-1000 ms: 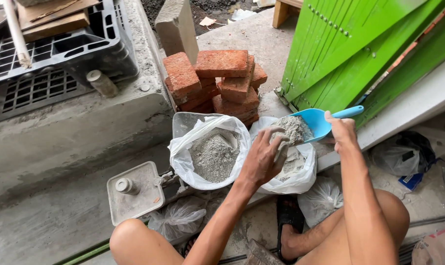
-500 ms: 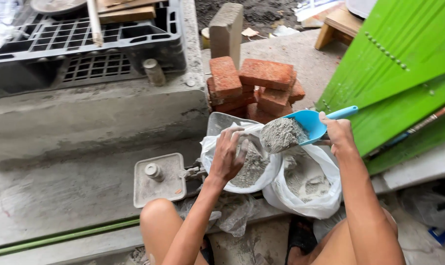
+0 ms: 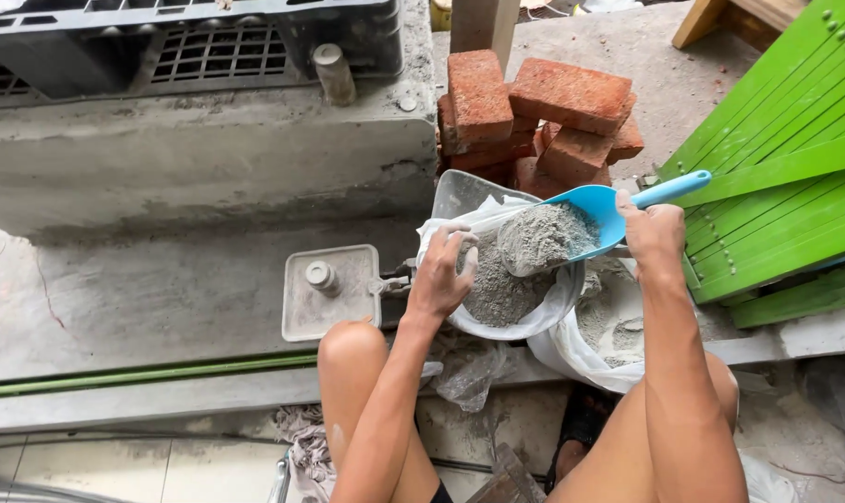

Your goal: The person scoops cement from a large white sack into a smaller white sack placed inside a bucket using a blue plastic scoop. They repeatedly transfer the material while holding the sack open with their left hand.

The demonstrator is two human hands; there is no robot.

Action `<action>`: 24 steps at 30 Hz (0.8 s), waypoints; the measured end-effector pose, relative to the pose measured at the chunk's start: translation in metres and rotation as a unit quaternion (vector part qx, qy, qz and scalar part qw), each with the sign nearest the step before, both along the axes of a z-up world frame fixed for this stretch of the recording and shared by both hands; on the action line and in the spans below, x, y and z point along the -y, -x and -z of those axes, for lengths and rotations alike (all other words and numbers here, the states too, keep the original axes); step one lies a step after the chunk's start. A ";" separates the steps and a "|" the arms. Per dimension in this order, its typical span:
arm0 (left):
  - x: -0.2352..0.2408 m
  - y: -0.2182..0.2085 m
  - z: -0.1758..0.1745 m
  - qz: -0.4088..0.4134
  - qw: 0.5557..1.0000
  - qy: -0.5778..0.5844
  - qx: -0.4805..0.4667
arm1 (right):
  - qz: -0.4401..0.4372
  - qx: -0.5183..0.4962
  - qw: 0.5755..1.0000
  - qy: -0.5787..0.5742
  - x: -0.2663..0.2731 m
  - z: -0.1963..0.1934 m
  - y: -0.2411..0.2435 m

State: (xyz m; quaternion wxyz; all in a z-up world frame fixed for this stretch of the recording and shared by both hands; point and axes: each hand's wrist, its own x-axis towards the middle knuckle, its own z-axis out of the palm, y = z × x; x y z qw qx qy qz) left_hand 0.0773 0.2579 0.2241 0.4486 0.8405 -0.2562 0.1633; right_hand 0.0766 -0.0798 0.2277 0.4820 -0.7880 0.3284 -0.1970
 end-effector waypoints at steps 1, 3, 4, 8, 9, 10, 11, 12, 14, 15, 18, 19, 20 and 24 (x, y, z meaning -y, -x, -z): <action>0.001 -0.002 0.002 -0.004 1.000 0.001 -0.005 | -0.004 -0.005 1.000 0.001 -0.005 -0.004 0.001; 0.002 -0.005 0.006 -0.032 0.999 -0.031 0.014 | -0.006 -0.004 0.999 0.033 -0.014 -0.011 0.003; 0.000 -0.002 0.003 -0.035 0.999 -0.030 0.009 | -0.010 -0.008 0.999 0.034 -0.019 -0.014 0.005; 0.001 -0.003 0.005 -0.024 0.998 -0.059 0.014 | -0.026 0.007 0.999 0.020 -0.009 -0.008 0.006; -0.001 -0.006 0.010 -0.034 0.996 -0.075 0.033 | -0.040 0.014 0.999 0.020 -0.004 0.000 0.001; -0.002 -0.011 0.014 -0.038 0.996 -0.076 0.031 | -0.043 0.013 0.999 0.019 -0.006 -0.001 0.000; -0.002 -0.011 0.021 -0.053 0.992 -0.089 0.067 | -0.051 0.012 0.998 0.044 -0.007 -0.002 0.003; -0.001 -0.011 0.028 -0.068 0.987 -0.103 0.103 | -0.058 0.012 0.996 0.068 -0.007 -0.002 0.006; -0.002 -0.001 0.005 -0.094 0.984 -0.134 0.076 | -0.066 0.017 0.994 0.081 -0.013 -0.006 0.010; -0.001 0.001 -0.008 -0.118 0.978 -0.164 0.055 | -0.071 0.029 0.992 0.095 -0.015 -0.010 0.011; -0.001 -0.001 0.005 -0.104 0.981 -0.148 0.069 | -0.075 0.024 0.988 0.134 -0.019 -0.015 0.013; 0.000 -0.003 0.009 -0.104 0.981 -0.148 0.067 | -0.075 0.022 0.988 0.134 -0.023 -0.018 0.013; 0.000 -0.004 0.013 -0.097 0.985 -0.124 0.076 | -0.072 0.030 0.986 0.150 -0.027 -0.021 0.014; 0.001 -0.010 0.024 -0.090 0.989 -0.100 0.067 | -0.049 0.083 0.985 0.140 -0.028 -0.003 -0.001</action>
